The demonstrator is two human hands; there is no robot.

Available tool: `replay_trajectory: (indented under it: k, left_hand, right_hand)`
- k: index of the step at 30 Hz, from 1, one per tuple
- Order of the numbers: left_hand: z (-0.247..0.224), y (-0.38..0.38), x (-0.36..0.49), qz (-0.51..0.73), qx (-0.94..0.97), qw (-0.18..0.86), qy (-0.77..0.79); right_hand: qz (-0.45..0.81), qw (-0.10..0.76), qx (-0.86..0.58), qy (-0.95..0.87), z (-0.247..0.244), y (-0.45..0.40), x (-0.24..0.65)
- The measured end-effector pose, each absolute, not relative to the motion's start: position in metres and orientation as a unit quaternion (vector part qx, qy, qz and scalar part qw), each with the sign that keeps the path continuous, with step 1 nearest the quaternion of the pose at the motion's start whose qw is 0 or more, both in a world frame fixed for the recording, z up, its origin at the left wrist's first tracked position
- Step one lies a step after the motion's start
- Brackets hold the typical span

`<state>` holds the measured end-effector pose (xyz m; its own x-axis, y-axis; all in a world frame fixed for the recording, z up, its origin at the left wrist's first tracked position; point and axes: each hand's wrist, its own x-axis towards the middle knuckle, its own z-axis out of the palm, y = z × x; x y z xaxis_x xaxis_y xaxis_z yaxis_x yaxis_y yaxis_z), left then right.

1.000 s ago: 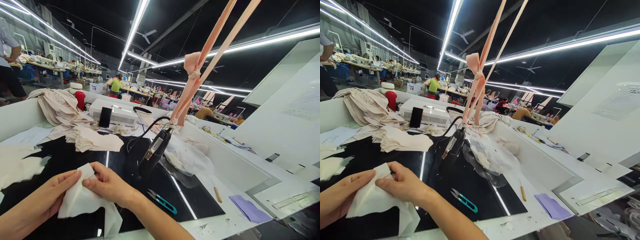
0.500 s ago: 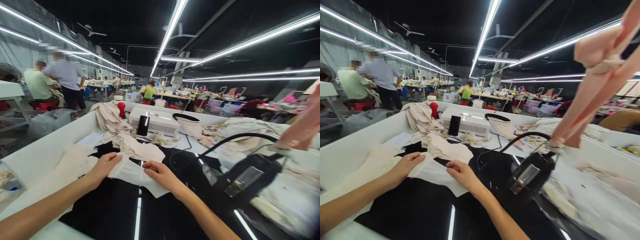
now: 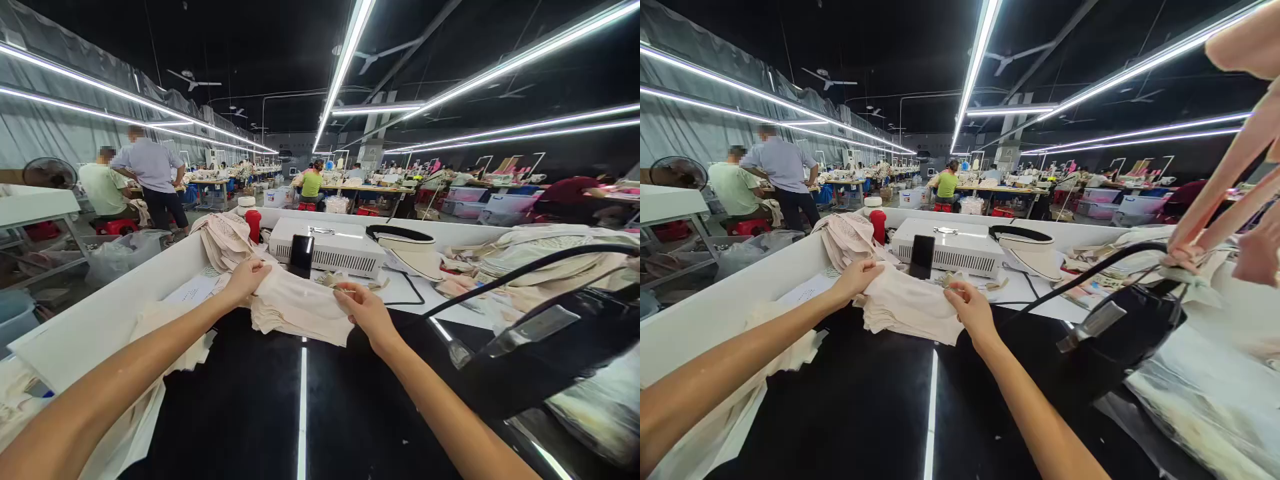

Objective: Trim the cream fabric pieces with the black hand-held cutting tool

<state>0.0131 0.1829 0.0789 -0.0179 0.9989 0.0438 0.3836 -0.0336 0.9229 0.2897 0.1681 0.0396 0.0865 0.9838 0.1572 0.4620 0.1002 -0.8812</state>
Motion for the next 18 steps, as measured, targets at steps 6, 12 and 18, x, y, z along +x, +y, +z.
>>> replay_trajectory:
  k: [6,12,18]
  left_hand:
    - [0.059,0.200,0.010,0.319,0.602,0.325,0.656]
    - [0.052,0.190,0.008,0.257,0.633,0.287,0.671]
    - [0.054,0.184,-0.004,0.225,0.694,0.249,0.637]
  right_hand:
    - [0.226,0.418,-0.618,-0.626,0.025,0.201,0.288]
    - [0.123,0.355,-0.636,-0.675,0.018,0.197,0.281]
    - [0.018,0.304,-0.619,-0.724,0.023,0.164,0.267]
